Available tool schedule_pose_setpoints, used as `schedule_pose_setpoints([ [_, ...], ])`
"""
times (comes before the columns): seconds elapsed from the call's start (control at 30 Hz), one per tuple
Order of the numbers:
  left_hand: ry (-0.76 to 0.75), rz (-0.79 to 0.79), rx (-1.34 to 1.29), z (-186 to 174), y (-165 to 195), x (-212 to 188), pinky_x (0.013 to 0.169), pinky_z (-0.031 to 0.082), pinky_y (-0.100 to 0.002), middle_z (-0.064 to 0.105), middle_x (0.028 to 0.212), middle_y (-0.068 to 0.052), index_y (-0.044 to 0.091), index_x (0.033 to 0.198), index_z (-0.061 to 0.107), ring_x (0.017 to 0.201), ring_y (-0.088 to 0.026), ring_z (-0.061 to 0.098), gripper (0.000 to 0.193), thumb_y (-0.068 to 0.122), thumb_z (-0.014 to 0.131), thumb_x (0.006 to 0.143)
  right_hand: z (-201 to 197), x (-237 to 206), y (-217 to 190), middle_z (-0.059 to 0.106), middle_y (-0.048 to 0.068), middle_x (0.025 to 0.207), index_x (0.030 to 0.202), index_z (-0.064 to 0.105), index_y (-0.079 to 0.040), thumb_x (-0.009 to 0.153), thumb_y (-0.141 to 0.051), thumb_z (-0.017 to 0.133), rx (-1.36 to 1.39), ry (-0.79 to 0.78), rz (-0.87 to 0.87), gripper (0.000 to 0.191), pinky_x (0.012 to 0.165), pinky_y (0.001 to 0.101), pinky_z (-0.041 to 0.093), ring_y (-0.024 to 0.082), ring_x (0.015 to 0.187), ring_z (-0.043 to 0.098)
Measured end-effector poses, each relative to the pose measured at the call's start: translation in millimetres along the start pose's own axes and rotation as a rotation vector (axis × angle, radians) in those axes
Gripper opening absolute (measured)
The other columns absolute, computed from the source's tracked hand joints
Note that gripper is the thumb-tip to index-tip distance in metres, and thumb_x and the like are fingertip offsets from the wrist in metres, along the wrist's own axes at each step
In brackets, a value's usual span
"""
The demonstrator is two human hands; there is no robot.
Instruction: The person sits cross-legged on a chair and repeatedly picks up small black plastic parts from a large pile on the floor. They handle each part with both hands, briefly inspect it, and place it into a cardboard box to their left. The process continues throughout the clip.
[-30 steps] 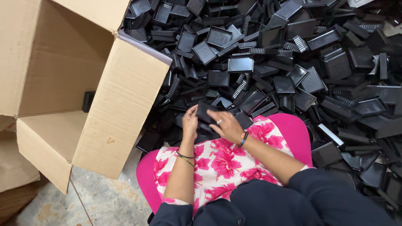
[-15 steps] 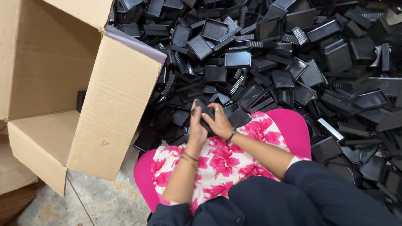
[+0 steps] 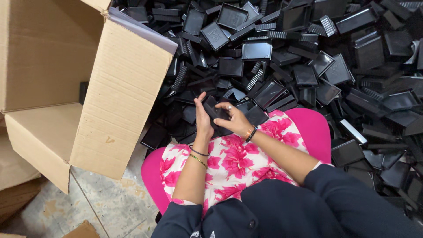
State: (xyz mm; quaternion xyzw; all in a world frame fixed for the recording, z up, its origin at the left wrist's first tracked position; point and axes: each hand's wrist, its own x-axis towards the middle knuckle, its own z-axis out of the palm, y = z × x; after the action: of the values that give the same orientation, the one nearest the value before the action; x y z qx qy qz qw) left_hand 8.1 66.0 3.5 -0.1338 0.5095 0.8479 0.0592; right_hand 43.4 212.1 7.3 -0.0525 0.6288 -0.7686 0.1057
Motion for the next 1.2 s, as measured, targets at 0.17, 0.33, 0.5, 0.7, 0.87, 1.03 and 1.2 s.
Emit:
schedule_pose_setpoints([
  [0.17, 0.032, 0.112, 0.101, 2.9, -3.8, -3.4, 0.113, 0.038, -0.032, 0.049, 0.147, -0.007, 0.009, 0.146, 0.049, 0.134, -0.017, 0.047, 0.066, 0.059, 0.036, 0.106, -6.2, 8.6, 0.2, 0.064, 0.002, 0.12, 0.133, 0.059, -0.004, 0.082, 0.0, 0.083, 0.108, -0.016, 0.06, 0.057, 0.092, 0.027, 0.053, 0.01, 0.11, 0.064],
  [0.33, 0.105, 0.114, -0.02, 2.8, -9.9, -8.4, 0.111, 0.04, -0.033, 0.048, 0.147, -0.008, 0.009, 0.146, 0.049, 0.132, -0.019, 0.047, 0.064, 0.058, 0.043, 0.104, -8.3, 10.3, -0.7, 0.068, 0.003, 0.118, 0.128, 0.063, -0.002, 0.078, 0.001, 0.084, 0.087, -0.031, 0.069, 0.054, 0.094, 0.028, 0.056, 0.011, 0.108, 0.066],
  [0.5, 0.078, 0.165, -0.03, 3.7, -12.5, -13.5, 0.102, 0.047, -0.034, 0.056, 0.134, -0.012, 0.007, 0.149, 0.043, 0.119, -0.02, 0.056, 0.058, 0.024, 0.065, 0.099, -3.8, 4.3, 2.6, 0.066, 0.005, 0.12, 0.127, 0.068, -0.002, 0.079, -0.006, 0.091, -0.304, 0.005, -0.109, 0.053, 0.088, 0.029, 0.05, 0.013, 0.105, 0.061],
  [0.7, -0.045, 0.13, -0.272, 2.2, 8.5, -10.8, 0.104, 0.052, -0.036, 0.063, 0.135, -0.016, -0.005, 0.144, 0.048, 0.121, -0.025, 0.066, 0.052, 0.003, 0.062, 0.096, -17.0, 13.1, 13.1, 0.066, 0.005, 0.126, 0.136, 0.058, -0.003, 0.095, -0.012, 0.073, 0.189, -0.081, 0.125, 0.044, 0.092, 0.0293, 0.056, 0.012, 0.107, 0.065],
  [0.87, -0.007, 0.134, -0.067, 19.9, 23.9, -20.9, 0.098, 0.053, -0.033, 0.066, 0.126, -0.013, -0.003, 0.133, 0.054, 0.113, -0.02, 0.066, 0.048, 0.009, 0.07, 0.089, -22.7, 12.1, 20.8, 0.068, 0.015, 0.115, 0.127, 0.055, 0.004, 0.096, -0.011, 0.074, 0.418, -0.065, 0.369, 0.039, 0.086, 0.0377, 0.063, 0.023, 0.1, 0.071],
  [1.03, 0.277, 0.297, 0.536, 27.2, 66.6, -53.5, 0.083, 0.056, -0.028, 0.071, 0.103, -0.01, 0.002, 0.112, 0.058, 0.09, -0.015, 0.066, 0.046, 0.026, 0.085, 0.083, -25.4, 19.8, -1.2, 0.069, 0.006, 0.118, 0.135, 0.055, 0.001, 0.096, -0.012, 0.074, 0.206, -0.155, 0.2, 0.046, 0.091, 0.0312, 0.058, 0.014, 0.105, 0.068],
  [1.2, 0.56, 0.998, 0.69, -20.3, 205.1, -89.7, 0.112, 0.053, -0.042, 0.066, 0.128, -0.01, -0.001, 0.134, 0.055, 0.117, -0.025, 0.066, 0.057, 0.02, 0.09, 0.095, -53.4, 85.1, -52.3, 0.067, 0.015, 0.122, 0.131, 0.06, -0.004, 0.086, -0.029, 0.089, -0.814, 0.032, -0.318, 0.059, 0.094, 0.0357, 0.057, 0.025, 0.111, 0.07],
])
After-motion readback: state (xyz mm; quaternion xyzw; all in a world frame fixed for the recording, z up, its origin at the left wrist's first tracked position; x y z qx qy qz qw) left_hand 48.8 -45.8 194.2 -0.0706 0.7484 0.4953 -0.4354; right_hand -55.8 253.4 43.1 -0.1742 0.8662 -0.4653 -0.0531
